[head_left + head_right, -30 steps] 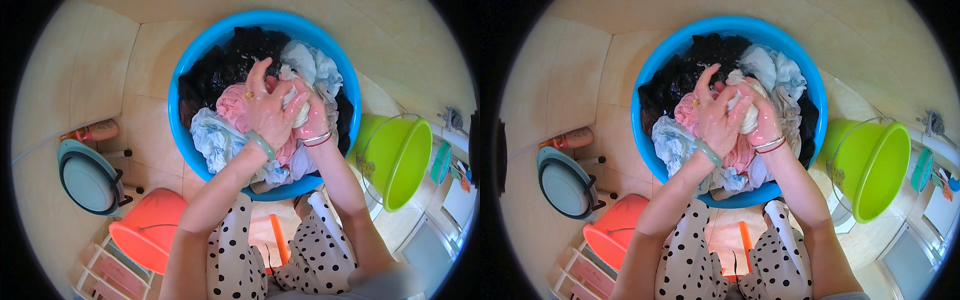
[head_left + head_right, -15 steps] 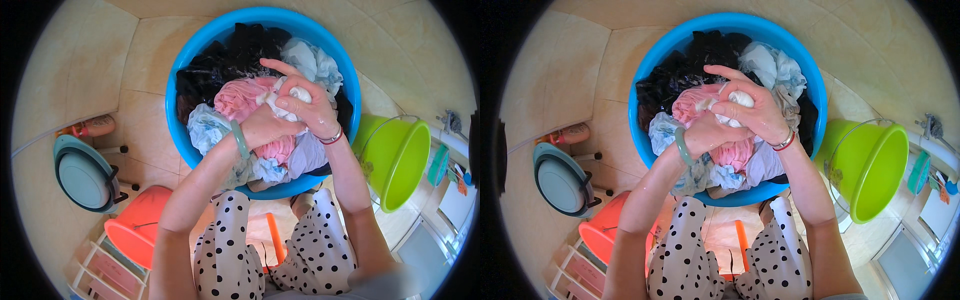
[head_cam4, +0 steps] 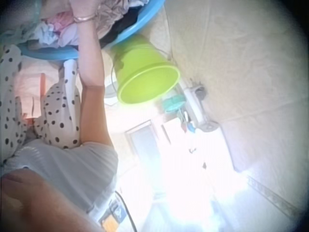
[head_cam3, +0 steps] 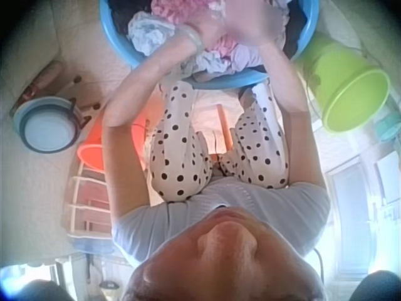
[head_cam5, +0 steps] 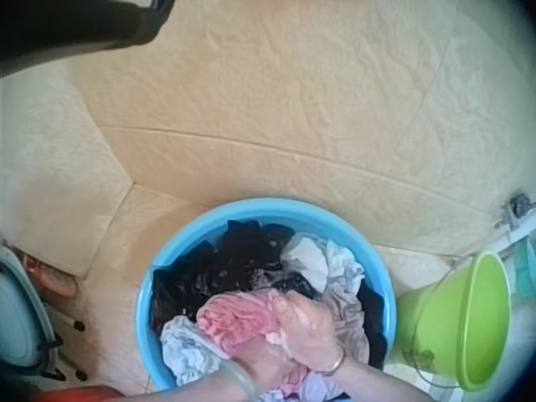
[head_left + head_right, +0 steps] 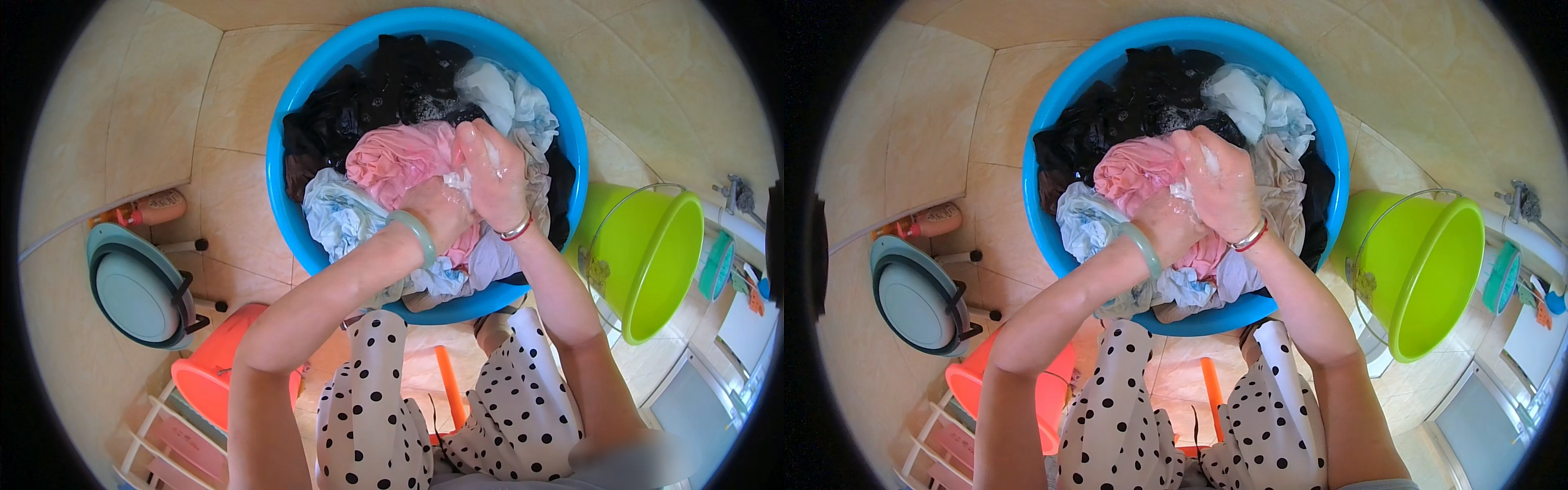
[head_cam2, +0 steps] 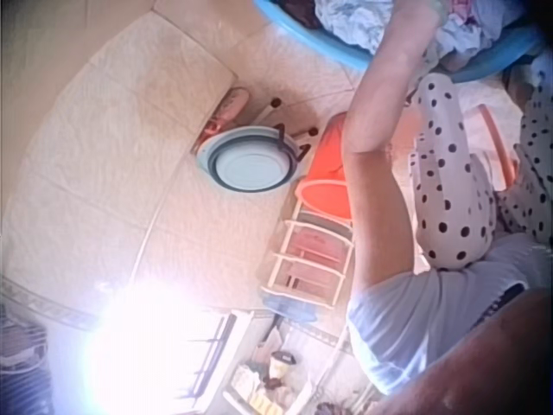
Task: The person hand washes a load of mixed-color clothes in a blue basin filled with soapy water. They scrub and rinse individual items, including white, pink, and dark garments, and transfer the cleaned pieces into a green bucket.
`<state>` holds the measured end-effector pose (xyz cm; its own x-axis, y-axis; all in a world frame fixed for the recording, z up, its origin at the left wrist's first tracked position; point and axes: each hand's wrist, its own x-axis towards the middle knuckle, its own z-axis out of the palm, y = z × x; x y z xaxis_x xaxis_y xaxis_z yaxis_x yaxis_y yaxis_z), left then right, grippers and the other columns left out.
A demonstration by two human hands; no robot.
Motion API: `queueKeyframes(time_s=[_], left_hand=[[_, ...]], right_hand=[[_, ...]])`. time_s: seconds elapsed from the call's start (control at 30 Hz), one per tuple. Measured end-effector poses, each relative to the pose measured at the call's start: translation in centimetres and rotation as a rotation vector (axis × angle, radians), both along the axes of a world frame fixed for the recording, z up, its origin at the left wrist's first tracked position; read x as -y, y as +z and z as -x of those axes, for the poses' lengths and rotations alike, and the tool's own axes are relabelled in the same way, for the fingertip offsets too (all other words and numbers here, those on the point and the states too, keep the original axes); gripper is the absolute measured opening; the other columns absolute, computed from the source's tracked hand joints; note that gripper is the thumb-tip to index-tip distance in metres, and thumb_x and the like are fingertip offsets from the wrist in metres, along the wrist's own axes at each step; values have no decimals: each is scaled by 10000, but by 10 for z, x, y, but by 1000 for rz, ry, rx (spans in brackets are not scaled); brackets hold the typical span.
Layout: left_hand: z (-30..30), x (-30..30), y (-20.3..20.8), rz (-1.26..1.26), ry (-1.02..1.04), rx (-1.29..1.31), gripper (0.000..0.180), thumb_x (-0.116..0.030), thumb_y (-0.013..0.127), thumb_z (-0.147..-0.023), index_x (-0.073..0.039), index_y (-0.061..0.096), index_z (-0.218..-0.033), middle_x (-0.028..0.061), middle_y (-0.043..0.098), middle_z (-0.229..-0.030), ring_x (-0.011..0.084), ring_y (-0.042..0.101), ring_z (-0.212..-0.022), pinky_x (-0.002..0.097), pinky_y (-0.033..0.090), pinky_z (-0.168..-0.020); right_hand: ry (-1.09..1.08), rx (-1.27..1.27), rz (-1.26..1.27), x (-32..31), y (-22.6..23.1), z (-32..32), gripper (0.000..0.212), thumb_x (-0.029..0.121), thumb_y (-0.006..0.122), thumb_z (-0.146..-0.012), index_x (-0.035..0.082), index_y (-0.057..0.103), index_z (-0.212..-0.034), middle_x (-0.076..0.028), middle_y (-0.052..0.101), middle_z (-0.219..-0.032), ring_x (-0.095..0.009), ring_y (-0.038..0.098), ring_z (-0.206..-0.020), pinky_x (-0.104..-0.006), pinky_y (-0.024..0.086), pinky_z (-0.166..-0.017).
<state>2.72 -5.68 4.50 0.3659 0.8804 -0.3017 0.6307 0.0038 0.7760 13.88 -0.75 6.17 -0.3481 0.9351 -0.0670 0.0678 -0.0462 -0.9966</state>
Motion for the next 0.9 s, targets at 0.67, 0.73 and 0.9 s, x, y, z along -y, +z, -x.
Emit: queueKeyframes(time_s=[0.67,0.73,0.9], left_hand=[[29,20,-19,-388,-166,-316,341,-256,702,-799,-188,634,-1126,79,521,-1328,252,475,-1238,483,328,-1000],[31,24,-20,-433,-115,-204,252,-218,685,-821,-166,647,-1064,48,643,-1172,229,586,-1111,444,416,-925],[39,11,32,-185,371,408,96,-18,658,-845,-41,595,-914,77,698,-977,187,671,-762,304,540,-650]], right_hand=[[-596,1633,-661,24,110,-251,205,197,630,-906,88,647,-1079,-61,638,-1167,-225,547,-1137,-352,398,-971],[-607,1561,-808,34,113,-241,217,180,640,-889,88,648,-1085,-59,627,-1192,-241,494,-1202,-367,345,-1020],[-183,668,-232,50,77,-162,306,24,656,-837,44,623,-1140,-82,620,-1191,-192,596,-1042,-336,490,-896]])
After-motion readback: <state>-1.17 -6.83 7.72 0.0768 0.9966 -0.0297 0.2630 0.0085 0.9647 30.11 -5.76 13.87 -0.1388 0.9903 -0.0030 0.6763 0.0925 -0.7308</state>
